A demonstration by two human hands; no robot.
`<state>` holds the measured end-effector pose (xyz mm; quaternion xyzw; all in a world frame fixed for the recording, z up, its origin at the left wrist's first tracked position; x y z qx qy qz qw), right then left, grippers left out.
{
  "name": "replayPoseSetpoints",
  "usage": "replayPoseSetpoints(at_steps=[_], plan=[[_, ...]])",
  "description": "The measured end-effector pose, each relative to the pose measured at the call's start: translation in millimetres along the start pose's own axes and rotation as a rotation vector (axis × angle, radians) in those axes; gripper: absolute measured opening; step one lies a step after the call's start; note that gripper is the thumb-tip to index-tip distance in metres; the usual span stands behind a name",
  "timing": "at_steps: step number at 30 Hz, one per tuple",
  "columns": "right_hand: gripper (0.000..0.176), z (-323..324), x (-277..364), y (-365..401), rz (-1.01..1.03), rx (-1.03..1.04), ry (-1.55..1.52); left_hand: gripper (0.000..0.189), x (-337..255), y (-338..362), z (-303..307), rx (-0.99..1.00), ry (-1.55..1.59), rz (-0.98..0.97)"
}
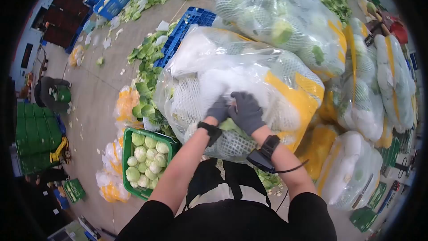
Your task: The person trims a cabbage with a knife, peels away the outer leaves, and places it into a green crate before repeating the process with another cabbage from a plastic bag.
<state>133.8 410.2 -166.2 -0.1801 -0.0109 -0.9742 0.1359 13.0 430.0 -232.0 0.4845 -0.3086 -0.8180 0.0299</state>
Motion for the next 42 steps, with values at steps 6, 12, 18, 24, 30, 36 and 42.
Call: replayPoseSetpoints(at_steps=[6, 12, 18, 24, 30, 36, 42], plan=[[0.054, -56.6, 45.0, -80.9, 0.489, 0.228, -0.050, 0.037, 66.6, -38.8, -58.7, 0.126, 0.857, -0.394], [0.063, -138.8, 88.8, -119.8, 0.685, 0.492, 0.319, 0.020, 78.2, 46.7, 87.7, 0.139, 0.167, -0.261], [0.028, -155.4, 63.1, -111.7, 0.398, 0.664, 0.493, 0.035, 156.0, -8.5, 120.8, -0.875, 0.124, 0.173], [0.036, -195.8, 72.9, -116.5, 0.496, 0.434, 0.587, 0.047, 221.7, -48.5, 138.8, -0.849, 0.236, 0.317], [0.037, -242.6, 71.7, -147.2, -0.204, 0.799, -0.201, 0.053, 208.3, -31.4, 137.9, -0.884, 0.224, 0.385], [0.036, -331.6, 53.1, -152.2, 0.063, 0.437, -0.334, 0.050, 210.3, -22.0, 130.5, -1.029, 0.051, 0.270], [0.038, -306.0, 49.9, -151.0, -0.307, 0.506, -0.765, 0.056, 208.3, -30.1, 130.7, -0.839, 0.192, 0.293]])
Point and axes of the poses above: each hand's wrist, its own y-axis away from the middle knuckle, its own z-axis out of the back of the hand, x = y × z, the point moved 2 cm from there along -y, towards the middle knuckle, and after that the axes turned 10 degrees about y, right-handed, at the moved point
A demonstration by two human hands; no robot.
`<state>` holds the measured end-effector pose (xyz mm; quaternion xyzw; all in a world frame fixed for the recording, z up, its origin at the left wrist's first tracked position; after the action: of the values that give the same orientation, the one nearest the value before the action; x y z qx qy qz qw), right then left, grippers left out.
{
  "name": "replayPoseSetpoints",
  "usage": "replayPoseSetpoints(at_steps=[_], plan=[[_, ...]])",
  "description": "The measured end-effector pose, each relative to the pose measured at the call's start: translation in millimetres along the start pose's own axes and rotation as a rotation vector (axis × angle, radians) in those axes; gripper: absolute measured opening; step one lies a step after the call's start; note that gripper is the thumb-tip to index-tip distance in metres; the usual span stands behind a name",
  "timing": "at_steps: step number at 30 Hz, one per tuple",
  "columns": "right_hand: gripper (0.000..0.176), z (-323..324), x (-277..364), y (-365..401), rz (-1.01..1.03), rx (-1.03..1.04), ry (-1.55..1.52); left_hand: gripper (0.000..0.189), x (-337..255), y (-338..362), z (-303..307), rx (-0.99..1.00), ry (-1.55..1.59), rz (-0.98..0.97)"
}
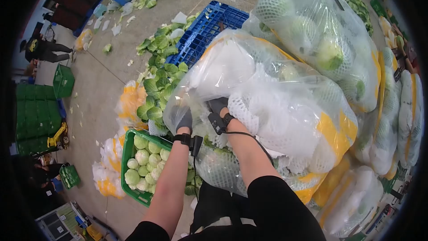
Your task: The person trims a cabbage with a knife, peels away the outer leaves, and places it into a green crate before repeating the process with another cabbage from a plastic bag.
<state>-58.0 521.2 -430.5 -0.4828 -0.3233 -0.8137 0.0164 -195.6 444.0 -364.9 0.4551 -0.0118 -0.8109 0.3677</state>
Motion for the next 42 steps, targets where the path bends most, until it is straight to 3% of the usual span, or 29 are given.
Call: replayPoseSetpoints(at_steps=[1, 2, 3, 5, 6, 8, 11, 13, 15, 17, 19, 20, 21, 22, 23, 24, 27, 29, 31, 33, 35, 37, 39, 41, 42], plan=[[0.038, 0.9, 1.0, 1.4, -0.022, 0.003, -0.067, 0.057, 7.6, -1.1, -4.1, -0.008, -0.115, 0.002], [0.038, 2.3, 1.7, 2.7, -0.041, 0.011, -0.134, 0.038, -2.7, 9.3, -0.1, -0.149, -0.051, -0.112], [0.039, 3.3, 2.3, 4.4, -0.060, 0.021, -0.197, 0.038, 4.8, 7.1, -0.8, -0.156, -0.051, -0.110], [0.039, 3.8, 5.1, 7.4, -0.092, 0.044, -0.321, 0.060, 16.6, 0.8, -1.9, 0.016, 0.322, 0.112], [0.040, 4.0, 6.3, 9.5, -0.110, 0.052, -0.372, 0.060, 18.5, 4.3, 0.7, 0.009, 0.324, 0.116], [0.040, 4.3, 9.0, 12.9, -0.140, 0.067, -0.468, 0.063, 12.8, 11.8, 0.6, 0.034, 0.236, -0.063], [0.041, 4.8, 10.5, 18.8, -0.191, 0.095, -0.597, 0.063, 17.1, 15.8, -14.4, 0.107, 0.532, -0.026], [0.041, 6.8, 13.2, 24.2, -0.232, 0.128, -0.713, 0.061, -30.0, 40.5, 3.8, 0.061, 0.521, 0.189], [0.040, 18.6, 14.4, 34.5, -0.219, 0.159, -0.813, 0.066, -54.9, 50.0, 21.1, 0.188, 0.601, 0.122], [0.033, 39.6, 43.7, 65.9, 0.271, -0.041, -0.232, 0.065, -73.2, 58.2, 24.9, 0.267, 0.757, 0.140], [0.032, 43.1, 55.4, 65.4, -0.111, 0.178, -0.854, 0.062, -85.5, 61.0, 34.3, 0.313, 0.619, 0.072], [0.033, 48.2, 44.0, 64.7, -0.084, 0.173, -0.842, 0.061, -82.1, 59.9, 28.8, 0.308, 0.734, 0.032], [0.035, 56.4, 71.9, 89.2, 0.181, 0.103, -0.301, 0.059, -79.2, 60.2, 23.0, 0.311, 0.840, -0.016], [0.035, 67.0, 35.3, 75.6, 0.102, 0.283, -0.664, 0.060, -92.8, 68.2, 30.7, 0.424, 1.056, 0.040], [0.036, 79.5, -5.4, 62.3, 0.001, 0.460, -1.025, 0.064, -89.2, 67.1, 26.8, 0.250, 0.737, -0.044], [0.036, 83.1, 7.5, 85.2, -0.023, 0.478, -1.005, 0.067, -98.8, 78.7, 38.9, 0.283, 0.780, -0.076], [0.040, 108.5, 102.4, 178.5, -0.170, -0.068, -0.943, 0.074, -108.2, 110.4, 32.8, 0.274, 0.931, -0.074], [0.042, 137.3, 92.6, 188.3, -0.087, -0.133, -0.791, 0.079, -115.8, 126.8, 29.9, 0.259, 1.028, -0.056], [0.043, 165.0, 86.1, 204.2, -0.002, -0.214, -0.641, 0.085, -143.2, 149.8, 41.2, 0.307, 0.934, -0.057], [0.050, 176.1, 98.9, 222.4, -0.009, -0.054, -0.742, 0.086, -162.8, 158.7, 47.7, 0.324, 0.875, -0.101], [0.052, 190.5, 93.8, 239.5, -0.103, -0.122, -0.807, 0.083, -183.8, 167.2, 59.9, 0.329, 0.866, -0.404], [0.052, 205.5, 73.0, 245.9, 0.327, 0.187, -0.529, 0.075, -205.0, 180.8, 83.2, 0.301, 0.766, -0.565], [0.051, 198.4, 83.9, 254.3, 0.442, 0.199, -0.748, 0.054, -224.5, 196.8, 98.9, 0.166, 0.568, -0.874], [0.051, 182.0, 87.5, 259.4, 0.590, 0.254, -0.940, 0.032, -245.0, 214.4, 116.6, 0.195, 0.592, -1.038], [0.051, 175.0, 89.3, 264.1, 0.686, 0.290, -0.994, 0.024, -251.1, 225.8, 123.4, 0.212, 0.659, -1.030]])
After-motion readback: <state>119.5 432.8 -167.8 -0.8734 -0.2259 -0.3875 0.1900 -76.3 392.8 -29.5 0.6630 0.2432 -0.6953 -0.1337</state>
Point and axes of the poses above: each hand's wrist, its own y-axis away from the middle knuckle, its own z-axis out of the back of the hand, x = y × z, the point moved 2 cm from there along -y, towards the middle knuckle, and after that the axes turned 10 degrees about y, right-handed, at the moved point
